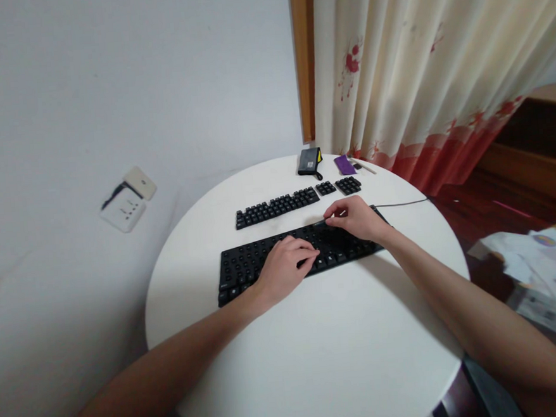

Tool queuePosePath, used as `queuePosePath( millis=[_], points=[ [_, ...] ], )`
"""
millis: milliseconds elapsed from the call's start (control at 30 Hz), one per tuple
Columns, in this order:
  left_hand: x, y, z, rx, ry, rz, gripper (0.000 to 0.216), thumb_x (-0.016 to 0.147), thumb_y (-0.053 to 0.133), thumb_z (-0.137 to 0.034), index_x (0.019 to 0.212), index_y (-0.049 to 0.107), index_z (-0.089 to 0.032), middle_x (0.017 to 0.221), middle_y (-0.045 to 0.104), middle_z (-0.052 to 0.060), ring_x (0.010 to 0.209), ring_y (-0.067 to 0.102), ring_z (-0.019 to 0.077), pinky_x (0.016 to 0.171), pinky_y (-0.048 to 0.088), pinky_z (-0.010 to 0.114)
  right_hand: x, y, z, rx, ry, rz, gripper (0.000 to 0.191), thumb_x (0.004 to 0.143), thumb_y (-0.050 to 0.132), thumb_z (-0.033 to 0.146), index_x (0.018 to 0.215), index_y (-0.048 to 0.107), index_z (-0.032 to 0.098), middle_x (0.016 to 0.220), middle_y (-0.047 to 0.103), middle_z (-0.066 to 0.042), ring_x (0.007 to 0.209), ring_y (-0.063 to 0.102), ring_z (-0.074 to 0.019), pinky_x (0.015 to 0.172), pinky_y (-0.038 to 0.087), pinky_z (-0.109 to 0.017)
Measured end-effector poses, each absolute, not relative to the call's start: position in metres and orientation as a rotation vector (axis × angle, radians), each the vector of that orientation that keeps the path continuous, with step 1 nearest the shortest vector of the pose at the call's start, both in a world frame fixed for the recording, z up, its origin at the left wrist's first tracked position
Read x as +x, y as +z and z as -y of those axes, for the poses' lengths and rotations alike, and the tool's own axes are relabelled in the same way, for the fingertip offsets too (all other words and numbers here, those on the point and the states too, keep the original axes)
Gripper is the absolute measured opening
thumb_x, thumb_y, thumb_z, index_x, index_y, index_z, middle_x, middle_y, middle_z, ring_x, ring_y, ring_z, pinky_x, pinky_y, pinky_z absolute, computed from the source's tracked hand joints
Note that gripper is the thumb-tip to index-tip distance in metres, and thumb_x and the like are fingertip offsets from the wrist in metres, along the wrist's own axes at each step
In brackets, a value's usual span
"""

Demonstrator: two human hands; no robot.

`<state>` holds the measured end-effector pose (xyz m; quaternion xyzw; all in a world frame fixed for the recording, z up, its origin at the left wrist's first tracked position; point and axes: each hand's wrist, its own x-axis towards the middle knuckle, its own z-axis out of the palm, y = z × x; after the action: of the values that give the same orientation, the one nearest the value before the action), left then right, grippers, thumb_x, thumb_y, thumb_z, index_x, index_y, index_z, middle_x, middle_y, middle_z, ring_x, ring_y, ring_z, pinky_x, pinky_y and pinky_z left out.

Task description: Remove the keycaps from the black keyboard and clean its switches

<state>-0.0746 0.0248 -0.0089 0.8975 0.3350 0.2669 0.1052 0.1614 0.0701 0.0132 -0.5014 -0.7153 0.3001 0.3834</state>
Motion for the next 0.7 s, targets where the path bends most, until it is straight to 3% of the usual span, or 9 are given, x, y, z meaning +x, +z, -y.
queuePosePath(
  millis=[300, 700],
  points=[
    [-0.0754, -0.0094, -0.0258, 2.529, 0.832, -0.972, 0.014, 0.089, 0.063, -0.022, 0.093, 0.076, -0.025, 0.098, 0.072, 0.001, 0.089, 0.059, 0.0182, 0.084, 0.049, 0.035, 0.1648, 0.0175, -0.0669, -1.244, 0.961, 1.83, 0.016, 0.07, 0.072, 0.025, 0.081, 0.071, 0.014, 0.073, 0.071, -0.004, 0.068, 0.063, -0.0152, 0.066, 0.051, -0.027],
    [-0.0739, -0.0088, -0.025, 2.458, 0.805, -1.04, 0.015, 0.088, 0.064, -0.022, 0.096, 0.077, -0.026, 0.097, 0.072, 0.002, 0.089, 0.059, 0.0189, 0.082, 0.049, 0.036, 0.1643, 0.0112, -0.0684, -1.232, 0.968, 1.912, 0.015, 0.073, 0.071, 0.024, 0.084, 0.072, 0.014, 0.074, 0.072, -0.004, 0.069, 0.065, -0.016, 0.066, 0.052, -0.027]
  ],
)
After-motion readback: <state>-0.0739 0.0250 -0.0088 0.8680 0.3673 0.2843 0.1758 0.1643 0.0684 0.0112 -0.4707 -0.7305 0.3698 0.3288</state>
